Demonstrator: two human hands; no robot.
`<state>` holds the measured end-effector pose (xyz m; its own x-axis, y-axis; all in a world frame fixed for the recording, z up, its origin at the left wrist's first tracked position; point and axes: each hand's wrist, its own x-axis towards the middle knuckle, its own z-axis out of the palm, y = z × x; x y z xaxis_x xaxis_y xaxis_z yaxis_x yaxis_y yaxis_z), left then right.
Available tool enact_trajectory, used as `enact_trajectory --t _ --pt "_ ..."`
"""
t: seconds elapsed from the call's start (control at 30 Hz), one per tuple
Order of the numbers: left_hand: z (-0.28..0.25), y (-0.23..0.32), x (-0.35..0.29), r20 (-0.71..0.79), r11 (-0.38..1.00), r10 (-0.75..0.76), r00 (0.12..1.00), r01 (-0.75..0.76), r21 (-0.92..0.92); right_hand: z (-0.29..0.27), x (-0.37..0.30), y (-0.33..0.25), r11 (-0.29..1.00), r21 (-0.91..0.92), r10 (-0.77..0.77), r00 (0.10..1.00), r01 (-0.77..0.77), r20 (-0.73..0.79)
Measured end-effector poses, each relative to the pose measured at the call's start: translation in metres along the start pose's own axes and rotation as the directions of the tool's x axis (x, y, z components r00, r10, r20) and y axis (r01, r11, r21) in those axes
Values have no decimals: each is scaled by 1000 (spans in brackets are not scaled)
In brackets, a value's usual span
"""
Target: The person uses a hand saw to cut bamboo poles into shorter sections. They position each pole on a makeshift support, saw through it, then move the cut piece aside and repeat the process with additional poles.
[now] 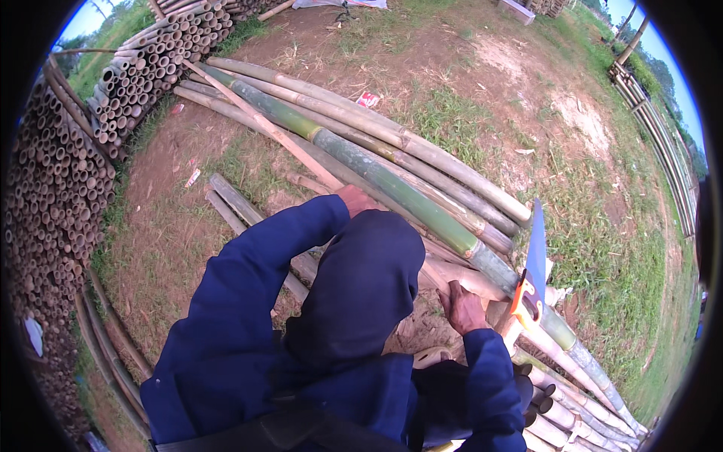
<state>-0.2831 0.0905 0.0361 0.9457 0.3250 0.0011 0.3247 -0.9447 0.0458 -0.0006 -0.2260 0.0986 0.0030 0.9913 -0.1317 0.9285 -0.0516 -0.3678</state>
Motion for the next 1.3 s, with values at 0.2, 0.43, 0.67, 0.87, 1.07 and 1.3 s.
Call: enact_trajectory --t 0.2,0.43,0.67,0.87,1.07,1.3 --pt "-5 -13 7 -196 1000 24 980 -24 4 -8 8 -15 1000 4 15 995 -15 -98" --pt "-8 -21 20 -260 999 38 965 -37 11 -14 21 -8 994 -112 -16 985 -3 -169" --pt "-6 -22 18 -393 997 66 917 -73 -2 -20 24 -8 984 -180 -32 963 -17 -266" --pt "-13 -32 13 -485 999 35 874 -42 -3 -15 39 -16 978 -206 -25 948 -42 -316" --pt "-22 -33 14 -497 999 35 867 -37 5 -31 38 -28 970 -239 -59 918 -40 -393" --pt "-15 -38 40 -464 998 -54 884 37 -46 -28 60 -6 968 -242 -41 917 -61 -396"
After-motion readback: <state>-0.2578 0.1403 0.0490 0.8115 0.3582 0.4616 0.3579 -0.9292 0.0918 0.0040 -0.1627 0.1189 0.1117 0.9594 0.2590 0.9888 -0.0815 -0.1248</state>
